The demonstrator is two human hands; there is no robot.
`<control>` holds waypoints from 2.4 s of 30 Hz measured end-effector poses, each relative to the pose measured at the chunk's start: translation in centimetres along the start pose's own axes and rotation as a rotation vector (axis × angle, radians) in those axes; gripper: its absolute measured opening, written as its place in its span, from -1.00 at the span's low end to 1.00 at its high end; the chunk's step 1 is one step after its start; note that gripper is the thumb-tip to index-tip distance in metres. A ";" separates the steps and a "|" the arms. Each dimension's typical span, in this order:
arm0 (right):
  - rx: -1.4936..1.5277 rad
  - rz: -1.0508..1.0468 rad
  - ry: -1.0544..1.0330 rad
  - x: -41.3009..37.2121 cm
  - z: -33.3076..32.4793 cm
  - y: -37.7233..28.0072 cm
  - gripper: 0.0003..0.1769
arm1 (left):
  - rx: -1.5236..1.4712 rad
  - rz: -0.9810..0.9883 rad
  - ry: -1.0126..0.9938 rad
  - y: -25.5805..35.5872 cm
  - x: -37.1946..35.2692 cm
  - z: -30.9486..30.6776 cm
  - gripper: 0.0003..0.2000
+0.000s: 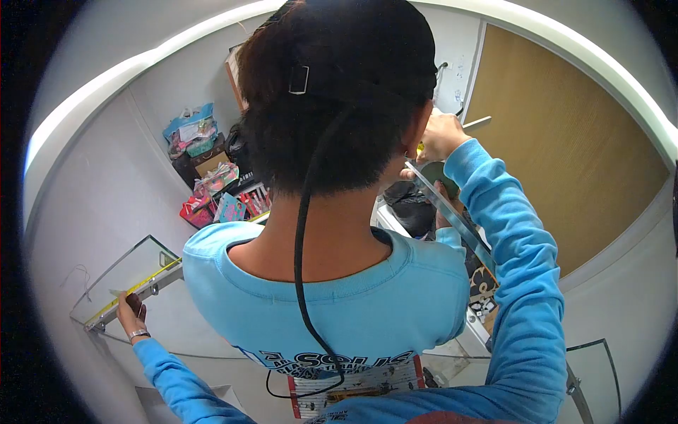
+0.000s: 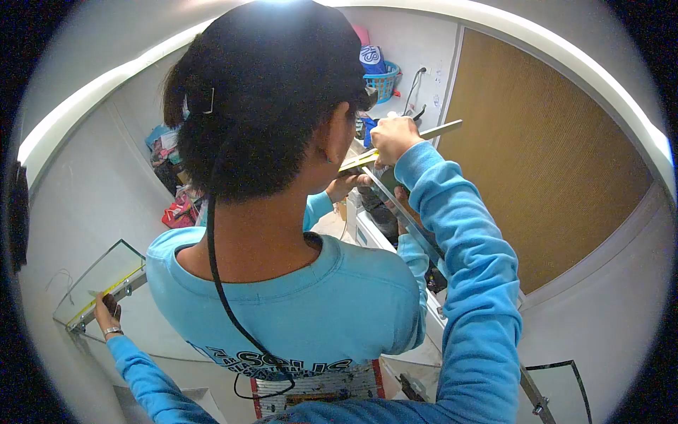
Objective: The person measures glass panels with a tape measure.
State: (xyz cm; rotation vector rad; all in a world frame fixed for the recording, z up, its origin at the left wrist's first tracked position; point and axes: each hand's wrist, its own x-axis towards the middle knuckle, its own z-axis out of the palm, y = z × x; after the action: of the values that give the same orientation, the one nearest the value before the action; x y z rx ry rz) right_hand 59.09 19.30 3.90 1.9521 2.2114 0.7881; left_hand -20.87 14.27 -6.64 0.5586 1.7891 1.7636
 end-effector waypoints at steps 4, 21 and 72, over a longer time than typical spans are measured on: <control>-0.024 0.015 -0.003 0.0 -0.1 -0.2 -0.60 | -0.020 0.005 -0.005 0.0 -0.5 0.2 -0.69; -0.044 0.024 -0.083 -0.2 -2.4 -1.2 -0.56 | -0.023 -0.011 -0.053 -0.1 1.0 -0.7 -0.69; 0.611 0.499 0.049 -6.5 -3.4 10.1 -0.62 | -0.364 0.423 -0.485 17.7 -10.6 28.8 -0.87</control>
State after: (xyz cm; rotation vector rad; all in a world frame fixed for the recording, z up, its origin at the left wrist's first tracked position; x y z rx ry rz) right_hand 68.03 12.62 9.47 2.8595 2.1867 0.1800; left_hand 4.20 30.18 12.64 1.1516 1.0399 1.9462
